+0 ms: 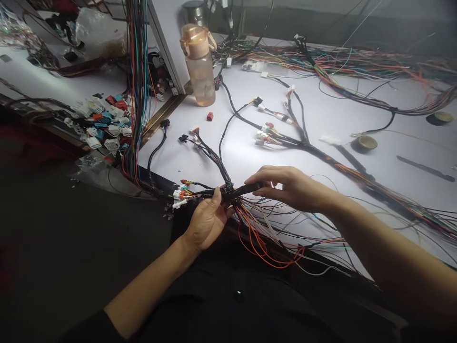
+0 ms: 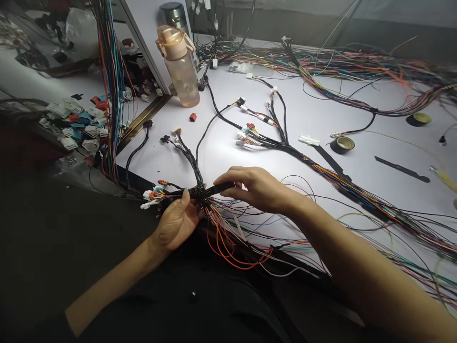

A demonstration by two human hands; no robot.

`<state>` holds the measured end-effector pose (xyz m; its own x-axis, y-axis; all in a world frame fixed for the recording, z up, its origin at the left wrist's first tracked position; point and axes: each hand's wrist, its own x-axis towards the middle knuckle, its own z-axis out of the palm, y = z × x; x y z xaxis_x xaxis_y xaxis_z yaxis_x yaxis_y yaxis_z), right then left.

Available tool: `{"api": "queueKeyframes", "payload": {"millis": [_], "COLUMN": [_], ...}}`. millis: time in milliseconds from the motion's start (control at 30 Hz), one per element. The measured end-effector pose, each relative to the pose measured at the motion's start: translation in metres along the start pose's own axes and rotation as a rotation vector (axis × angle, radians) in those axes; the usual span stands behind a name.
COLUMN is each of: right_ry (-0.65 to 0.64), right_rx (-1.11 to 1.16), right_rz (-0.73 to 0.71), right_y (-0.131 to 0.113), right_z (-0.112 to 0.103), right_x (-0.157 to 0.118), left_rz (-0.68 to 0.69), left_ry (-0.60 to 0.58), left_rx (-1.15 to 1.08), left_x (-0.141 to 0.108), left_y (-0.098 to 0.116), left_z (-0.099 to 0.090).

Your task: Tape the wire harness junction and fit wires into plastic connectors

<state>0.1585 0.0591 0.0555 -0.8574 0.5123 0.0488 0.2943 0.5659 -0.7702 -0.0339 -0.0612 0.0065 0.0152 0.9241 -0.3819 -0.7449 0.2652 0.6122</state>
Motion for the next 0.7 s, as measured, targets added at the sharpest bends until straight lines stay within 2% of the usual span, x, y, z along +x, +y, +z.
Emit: {"api": "queueKeyframes", "payload": {"millis": [133, 233, 367, 433, 533, 700], "right_ry": [0.043, 0.039, -0.086, -0.16, -0.157, -0.06], "right_rx": [-0.061, -0.208, -0.422, -0.498, -0.532, -0.411], "right_rz": [-0.044, -0.153, -0.237, -0.247, -0.254, -0.166], "right_y": [-0.008, -0.029, -0.066, -0.075, -0.063, -0.018], "right_z": [0.003, 0.005, 0.005, 0.003, -0.002, -0.005], "right_x": [0.001, 0.005, 0.018, 0.027, 0.038, 0.033], "left_rz": [-0.033, -0.03, 0.022, 0.041, 0.028, 0.003], "left_ry": [-0.007, 0.025, -0.002, -0.007, -0.019, -0.051], "left_rx": [0.016, 0.023, 0.044, 0.048, 0.051, 0.022], "left_x": [-0.002, 0.0, 0.002, 0.003, 0.002, 0.0], "left_y": [0.0, -0.001, -0.003, -0.004, -0.005, -0.004], "left_z": [-0.003, -0.002, 0.001, 0.0, -0.004, -0.01]}}
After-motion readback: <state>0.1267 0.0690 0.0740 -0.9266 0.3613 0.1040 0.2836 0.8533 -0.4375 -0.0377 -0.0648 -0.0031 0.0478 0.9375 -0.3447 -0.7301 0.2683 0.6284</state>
